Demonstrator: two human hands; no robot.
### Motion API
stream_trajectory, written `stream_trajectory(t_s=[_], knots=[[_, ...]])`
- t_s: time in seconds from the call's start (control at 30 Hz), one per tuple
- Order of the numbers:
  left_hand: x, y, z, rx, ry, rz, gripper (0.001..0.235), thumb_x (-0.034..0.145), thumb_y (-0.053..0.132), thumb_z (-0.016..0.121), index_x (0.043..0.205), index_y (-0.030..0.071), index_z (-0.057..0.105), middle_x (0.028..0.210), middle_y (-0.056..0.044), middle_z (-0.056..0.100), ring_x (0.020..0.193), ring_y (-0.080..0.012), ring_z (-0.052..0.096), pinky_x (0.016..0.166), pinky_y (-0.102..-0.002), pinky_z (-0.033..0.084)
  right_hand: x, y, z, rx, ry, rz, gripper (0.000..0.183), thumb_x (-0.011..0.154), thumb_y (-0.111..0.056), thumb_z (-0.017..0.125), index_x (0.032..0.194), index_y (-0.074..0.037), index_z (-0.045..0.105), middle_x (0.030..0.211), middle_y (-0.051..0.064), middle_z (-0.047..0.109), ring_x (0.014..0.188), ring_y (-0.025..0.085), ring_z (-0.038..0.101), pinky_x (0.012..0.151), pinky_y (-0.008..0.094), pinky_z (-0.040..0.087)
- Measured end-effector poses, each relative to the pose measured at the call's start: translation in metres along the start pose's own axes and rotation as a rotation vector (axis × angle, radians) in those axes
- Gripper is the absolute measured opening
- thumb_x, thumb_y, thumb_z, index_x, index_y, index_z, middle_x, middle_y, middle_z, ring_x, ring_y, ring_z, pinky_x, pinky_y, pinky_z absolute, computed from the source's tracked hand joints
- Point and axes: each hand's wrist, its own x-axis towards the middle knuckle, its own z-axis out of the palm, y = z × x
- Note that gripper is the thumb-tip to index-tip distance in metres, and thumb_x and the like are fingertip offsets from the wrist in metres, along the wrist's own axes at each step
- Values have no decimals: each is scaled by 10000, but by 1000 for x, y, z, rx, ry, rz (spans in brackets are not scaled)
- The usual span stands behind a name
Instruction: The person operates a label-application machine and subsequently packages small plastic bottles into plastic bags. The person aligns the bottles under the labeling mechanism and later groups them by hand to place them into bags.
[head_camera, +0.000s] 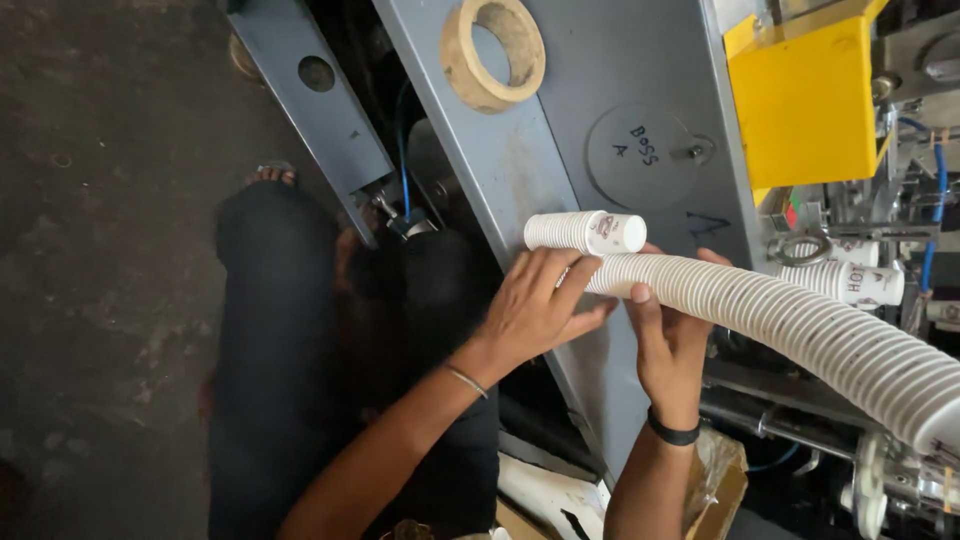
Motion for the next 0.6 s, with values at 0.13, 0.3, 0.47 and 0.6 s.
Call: stream_trajectory(t_s=[0.13,0.3,0.47,0.6], knots=[[-2,-1,9,-31,18,-30,530,828,174,842,1264,6,590,1182,-118,555,1085,-321,620,932,-439,532,-1,2,-1,-28,-30,18,631,1087,-136,569,1570,0,187,1449,182,585,1287,214,574,1123,362,458],[0,4,12,51,24,-17,483,832,180,840,1232,36,611,1150,-109,552,1065,-308,619,896,-435,536,3,-2,-4,86,-77,-12,643,1090,-111,563,1569,-5,148,1453,196,570,1328,227,555,1169,378,426],[-12,3,25,167,-3,-22,506,799,265,855,1192,56,614,1136,-126,552,1013,-296,623,812,-424,530,-5,-20,-32,163,76,-68,634,1110,-147,595,1566,-13,175,1423,206,598,1259,260,637,1114,426,536],[-20,11,28,52,113,59,672,840,468,871,1199,2,545,1110,-137,512,921,-306,599,755,-424,535,-18,-30,-62,210,73,-71,602,1092,-239,645,1509,-6,278,1366,234,624,1245,333,672,1101,438,542]])
